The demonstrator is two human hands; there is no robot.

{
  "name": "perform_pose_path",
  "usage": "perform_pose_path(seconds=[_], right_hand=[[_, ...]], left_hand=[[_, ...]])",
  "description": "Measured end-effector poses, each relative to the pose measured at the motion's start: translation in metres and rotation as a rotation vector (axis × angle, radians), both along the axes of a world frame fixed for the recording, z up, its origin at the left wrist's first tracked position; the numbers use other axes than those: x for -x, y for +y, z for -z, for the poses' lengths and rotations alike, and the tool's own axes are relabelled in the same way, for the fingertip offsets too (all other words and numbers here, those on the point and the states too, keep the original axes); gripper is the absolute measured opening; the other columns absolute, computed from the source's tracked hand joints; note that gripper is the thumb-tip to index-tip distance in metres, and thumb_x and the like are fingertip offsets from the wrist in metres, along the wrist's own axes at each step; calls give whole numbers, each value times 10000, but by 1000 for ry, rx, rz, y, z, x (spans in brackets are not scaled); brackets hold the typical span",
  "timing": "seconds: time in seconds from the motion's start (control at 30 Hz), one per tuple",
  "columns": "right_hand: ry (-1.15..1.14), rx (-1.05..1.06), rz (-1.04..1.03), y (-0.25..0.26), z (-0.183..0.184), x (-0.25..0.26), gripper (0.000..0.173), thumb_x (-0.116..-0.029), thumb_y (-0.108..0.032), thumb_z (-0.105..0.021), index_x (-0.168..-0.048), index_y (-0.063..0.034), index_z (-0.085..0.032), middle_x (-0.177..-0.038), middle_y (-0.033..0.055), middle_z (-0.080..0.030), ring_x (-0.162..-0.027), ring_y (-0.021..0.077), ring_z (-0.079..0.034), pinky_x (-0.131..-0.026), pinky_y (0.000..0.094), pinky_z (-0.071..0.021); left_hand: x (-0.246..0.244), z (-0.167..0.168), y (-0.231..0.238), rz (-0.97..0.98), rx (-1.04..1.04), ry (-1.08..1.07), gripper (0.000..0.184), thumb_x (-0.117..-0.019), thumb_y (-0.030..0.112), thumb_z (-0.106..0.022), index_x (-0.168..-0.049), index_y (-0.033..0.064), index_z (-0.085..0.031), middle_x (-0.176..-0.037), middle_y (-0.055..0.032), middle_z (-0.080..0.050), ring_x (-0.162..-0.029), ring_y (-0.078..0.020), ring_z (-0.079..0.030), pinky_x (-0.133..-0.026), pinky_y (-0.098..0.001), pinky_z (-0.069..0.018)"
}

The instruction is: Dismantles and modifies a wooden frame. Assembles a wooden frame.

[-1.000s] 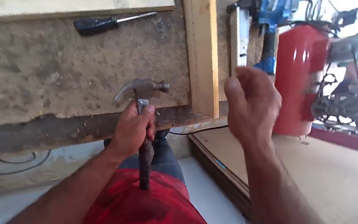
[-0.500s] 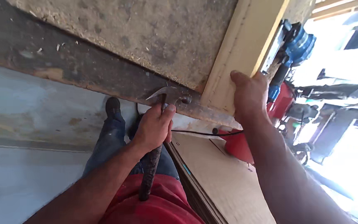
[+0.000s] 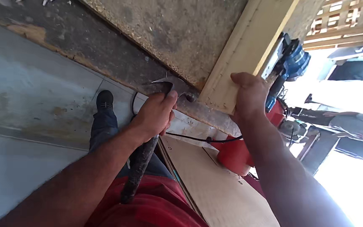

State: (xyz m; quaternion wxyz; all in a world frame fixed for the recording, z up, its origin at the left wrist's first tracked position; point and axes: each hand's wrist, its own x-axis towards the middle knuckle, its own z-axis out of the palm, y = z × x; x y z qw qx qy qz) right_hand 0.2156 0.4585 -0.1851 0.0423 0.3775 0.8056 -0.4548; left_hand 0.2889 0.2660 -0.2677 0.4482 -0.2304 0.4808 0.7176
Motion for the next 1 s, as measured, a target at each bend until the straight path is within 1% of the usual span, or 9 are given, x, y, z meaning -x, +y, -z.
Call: perform_pose_path(seconds=[0.17, 0.33, 0.5, 0.6, 0.67, 0.77, 0.83, 0.9, 1.0], right_hand=[[-27, -36, -8, 2, 2, 3, 153, -872, -81, -628, -1024, -69, -611, -830, 90, -711, -716, 202, -734, -593, 410, -634], [-23, -43, -18, 7, 5, 2, 169, -826, -76, -643, -993, -72, -616, -826, 90, -707, -722, 206, -730, -592, 427, -626], [-7, -20, -11, 6, 5, 3, 153, -819, -65, -646, -970, -71, -617, -805, 85, -703, -701, 205, -726, -581, 421, -625], [-1, -21, -27, 9, 4, 1, 154, -816, -67, -644, -969, -79, -622, -806, 71, -704, -706, 190, -724, -583, 407, -623], [-1, -23, -21, 10, 4, 1, 156, -810, -53, -642, -962, -77, -619, -804, 75, -701, -705, 192, -723, -580, 410, -621], [-6, -28, -6, 10, 4, 0, 146, -809, -54, -647, -949, -80, -616, -796, 78, -696, -701, 193, -721, -579, 411, -620], [-17, -44, -14, 9, 4, 2, 162, -811, -69, -649, -970, -83, -618, -799, 71, -699, -699, 189, -721, -575, 412, -621], [-32, -63, -15, 11, 3, 0, 154, -824, -82, -645, -977, -90, -631, -798, 58, -704, -696, 182, -722, -574, 404, -620], [-15, -39, -13, 13, 3, -1, 122, -848, -72, -635, -970, -80, -632, -800, 70, -710, -703, 193, -729, -582, 409, -628]], left_hand=[[10, -7, 1, -56, 72, -82, 489, -1107, 515, -316, -982, 106, -555, -607, 4, -444, -390, -106, -407, -355, -275, -450], [14, -5, -1, 160, 60, -91, 482, -1101, 518, -334, -997, 98, -546, -581, -1, -411, -382, -115, -383, -350, -284, -424], [21, -13, -16, 0, 146, -96, 501, -1100, 548, -289, -972, 135, -543, -597, 28, -407, -391, -92, -372, -355, -270, -421], [3, -20, 9, 86, 93, -94, 503, -1106, 520, -305, -993, 90, -542, -583, -2, -406, -384, -116, -368, -349, -281, -408], [1, -18, 2, 63, 106, -71, 489, -1108, 510, -312, -998, 98, -551, -585, 5, -403, -389, -111, -357, -349, -272, -394], [9, -13, -15, -39, 186, -59, 498, -1103, 537, -298, -970, 123, -541, -605, 22, -412, -398, -99, -374, -364, -272, -425], [9, -10, 0, -50, 187, -41, 506, -1108, 523, -295, -986, 103, -550, -590, 12, -423, -391, -121, -400, -365, -312, -444], [3, -12, 25, 46, 126, -25, 503, -1113, 502, -320, -1002, 69, -553, -587, -15, -441, -388, -141, -424, -370, -328, -463], [2, -12, 17, 21, 115, -4, 488, -1110, 499, -336, -988, 86, -565, -591, -2, -442, -385, -123, -402, -358, -305, -437]])
